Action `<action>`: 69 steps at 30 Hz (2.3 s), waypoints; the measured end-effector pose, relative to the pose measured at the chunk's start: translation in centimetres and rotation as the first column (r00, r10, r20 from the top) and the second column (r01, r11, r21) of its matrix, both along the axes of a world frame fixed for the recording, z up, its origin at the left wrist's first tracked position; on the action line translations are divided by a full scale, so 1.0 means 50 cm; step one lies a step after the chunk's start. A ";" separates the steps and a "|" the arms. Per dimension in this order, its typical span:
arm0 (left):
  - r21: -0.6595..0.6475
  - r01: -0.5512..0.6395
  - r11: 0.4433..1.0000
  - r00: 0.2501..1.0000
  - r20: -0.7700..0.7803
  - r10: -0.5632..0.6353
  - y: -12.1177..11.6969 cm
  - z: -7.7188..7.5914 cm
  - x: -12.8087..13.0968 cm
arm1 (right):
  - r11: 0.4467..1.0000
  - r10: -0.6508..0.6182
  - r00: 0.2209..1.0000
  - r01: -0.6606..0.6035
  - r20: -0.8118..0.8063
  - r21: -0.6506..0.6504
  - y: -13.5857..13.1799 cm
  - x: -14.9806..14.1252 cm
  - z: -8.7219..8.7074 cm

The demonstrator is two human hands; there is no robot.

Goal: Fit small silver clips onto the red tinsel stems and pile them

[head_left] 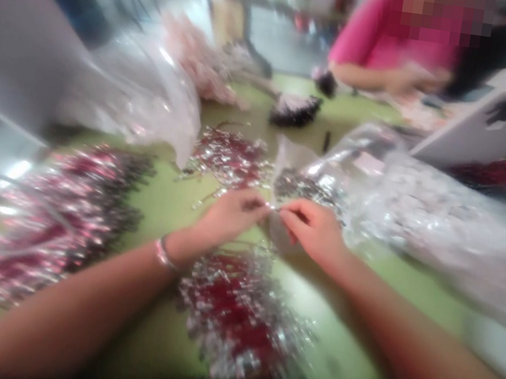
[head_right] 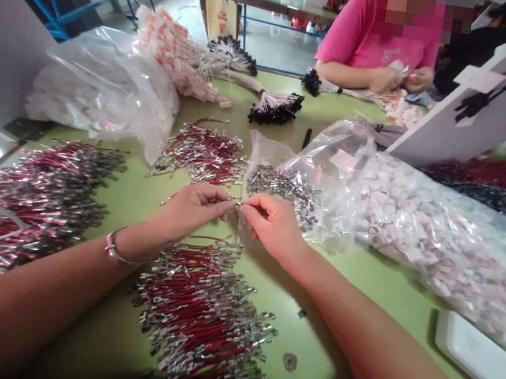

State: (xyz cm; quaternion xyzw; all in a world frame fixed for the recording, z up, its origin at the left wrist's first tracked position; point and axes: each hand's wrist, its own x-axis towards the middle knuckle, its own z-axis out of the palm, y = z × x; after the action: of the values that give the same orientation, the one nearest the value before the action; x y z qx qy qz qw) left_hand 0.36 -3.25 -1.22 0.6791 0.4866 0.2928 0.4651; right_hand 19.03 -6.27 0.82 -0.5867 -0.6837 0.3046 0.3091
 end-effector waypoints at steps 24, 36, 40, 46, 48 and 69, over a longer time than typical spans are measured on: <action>0.062 0.598 0.799 0.694 -0.538 -0.478 0.034 0.045 -0.063 | 0.943 0.025 0.763 -0.233 0.646 0.238 0.091 0.061 -0.066; 0.093 0.199 0.975 0.942 -0.293 -0.165 0.019 0.007 -0.017 | 0.984 -0.025 0.919 -0.047 0.393 0.173 0.039 0.018 -0.040; 0.144 0.221 0.964 0.943 -0.286 -0.173 0.008 0.009 -0.009 | 0.976 0.098 0.967 -0.139 0.237 0.165 0.017 0.007 -0.035; 0.257 0.250 0.933 0.930 -0.331 -0.158 0.013 -0.001 -0.016 | 0.979 0.138 0.965 -0.167 0.222 0.120 0.019 0.009 -0.031; 0.375 0.314 0.872 0.903 -0.402 -0.153 0.013 -0.007 -0.020 | 0.980 0.159 0.963 -0.181 0.216 0.086 0.020 0.010 -0.021; 0.406 0.487 0.773 0.724 -0.683 -0.098 0.025 -0.012 -0.021 | 0.844 0.521 0.721 -0.517 0.457 -0.146 0.002 0.004 -0.010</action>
State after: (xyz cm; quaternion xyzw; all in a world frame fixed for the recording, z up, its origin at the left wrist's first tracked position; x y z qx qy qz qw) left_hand -0.68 -2.02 -1.84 0.9127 0.3846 0.0978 0.0976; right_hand 19.24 -6.19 0.34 -0.4298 -0.8735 0.2266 0.0300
